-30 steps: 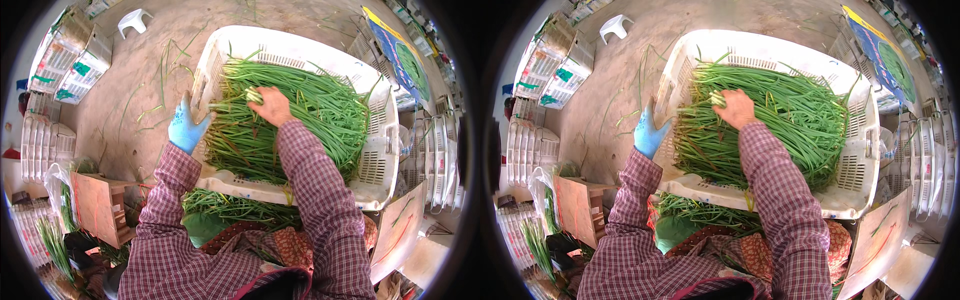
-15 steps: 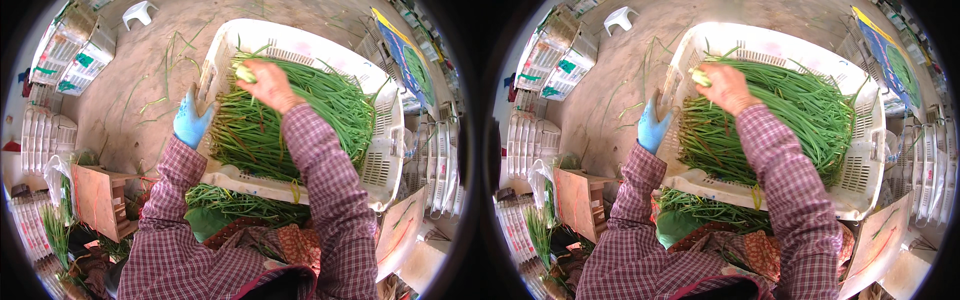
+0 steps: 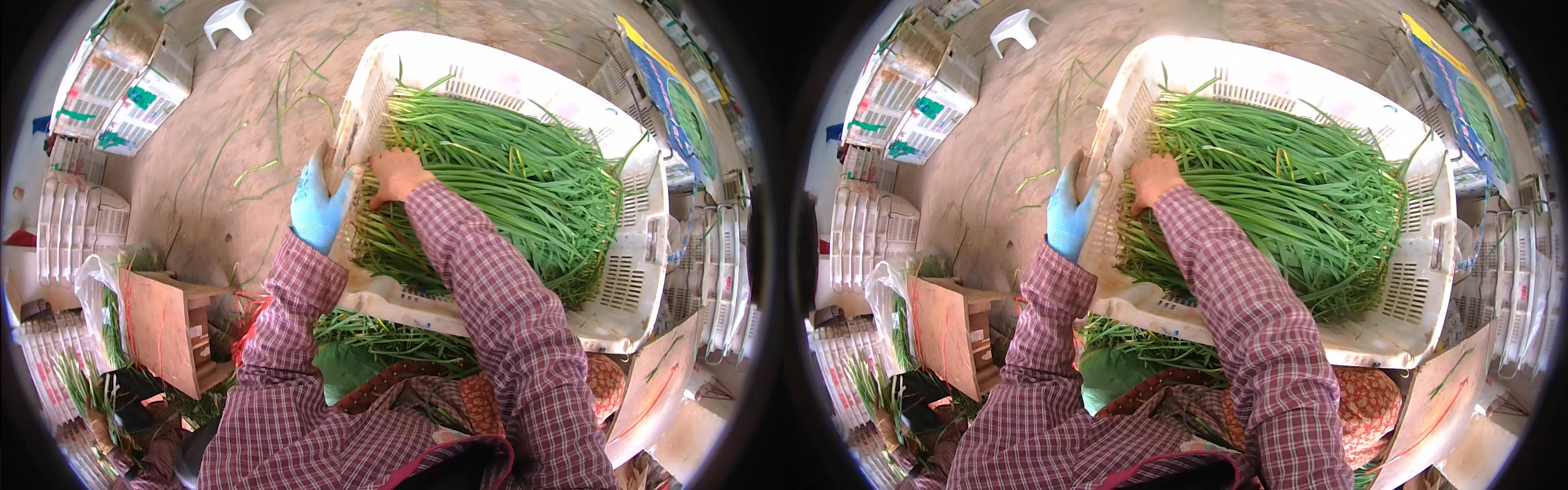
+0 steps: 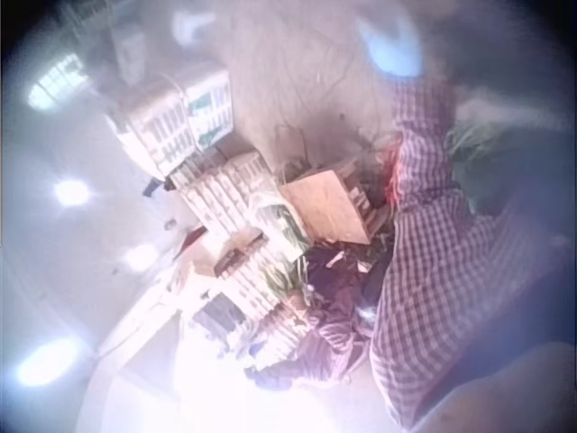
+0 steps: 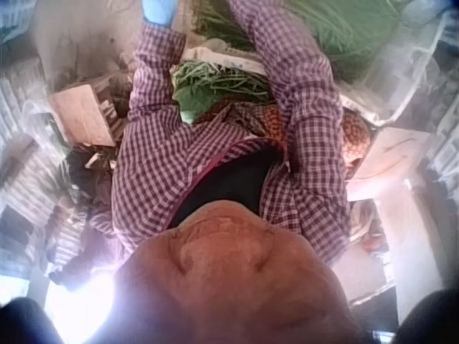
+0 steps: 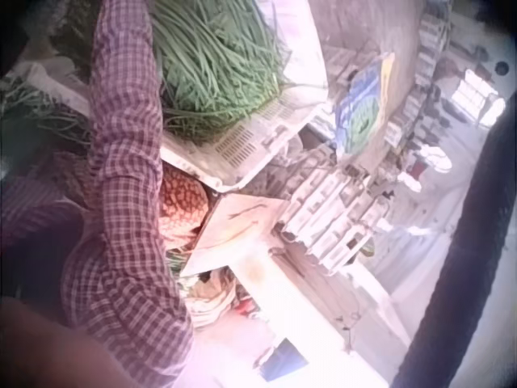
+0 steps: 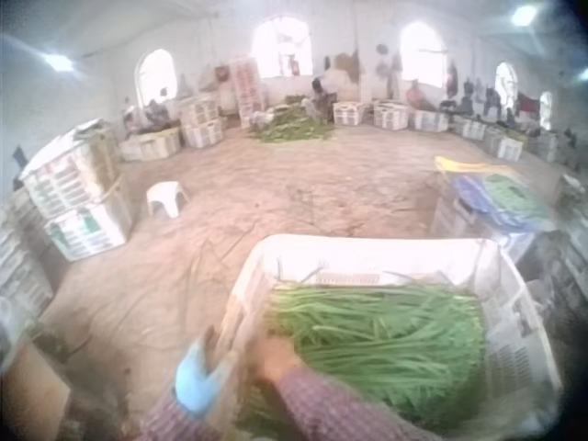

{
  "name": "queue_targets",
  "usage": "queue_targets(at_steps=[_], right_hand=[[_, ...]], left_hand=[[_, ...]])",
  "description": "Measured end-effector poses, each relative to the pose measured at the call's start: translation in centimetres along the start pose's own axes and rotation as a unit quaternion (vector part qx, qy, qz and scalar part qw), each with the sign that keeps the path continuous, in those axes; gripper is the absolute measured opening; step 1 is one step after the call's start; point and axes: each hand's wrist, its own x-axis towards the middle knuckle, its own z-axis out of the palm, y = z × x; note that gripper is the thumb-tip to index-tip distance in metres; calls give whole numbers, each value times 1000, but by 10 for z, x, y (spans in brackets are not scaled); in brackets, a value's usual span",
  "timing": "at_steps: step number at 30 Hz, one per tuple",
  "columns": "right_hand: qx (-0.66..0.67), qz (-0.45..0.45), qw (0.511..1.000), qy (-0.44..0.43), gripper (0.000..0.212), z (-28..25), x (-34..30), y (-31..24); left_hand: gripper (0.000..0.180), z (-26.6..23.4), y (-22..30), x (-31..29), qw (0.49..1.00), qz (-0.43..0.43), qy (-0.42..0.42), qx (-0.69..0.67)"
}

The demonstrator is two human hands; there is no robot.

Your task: The person sorts through green onions in a crate, removes damaged leaves by hand, and ties them into bundles with red string.

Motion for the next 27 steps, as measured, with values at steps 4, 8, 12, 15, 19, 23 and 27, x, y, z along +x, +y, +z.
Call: queue_targets(at_steps=[4,8,12,15,19,23,27], right_hand=[[-74,16,997,-24,70,-5,4,-10],[-101,-15,994,28,68,2,0,-6],[-12,-51,999,-2,72,5,-5,2],[25,-67,997,-3,75,2,-13,1],[105,-67,992,34,67,-5,-28,5],[291,-84,939,164,47,-26,-68,38],[511,-115,813,254,42,-46,-114,70]], left_hand=[[69,0,0,0,1000,-8,5,2],[68,0,4,0,1000,-14,1,9],[68,-1,5,1,1000,-10,4,8],[66,0,1,3,1000,-2,4,4],[62,0,-2,3,1000,8,9,-7],[59,2,-4,3,997,43,52,23],[56,-4,4,3,992,100,75,31]])
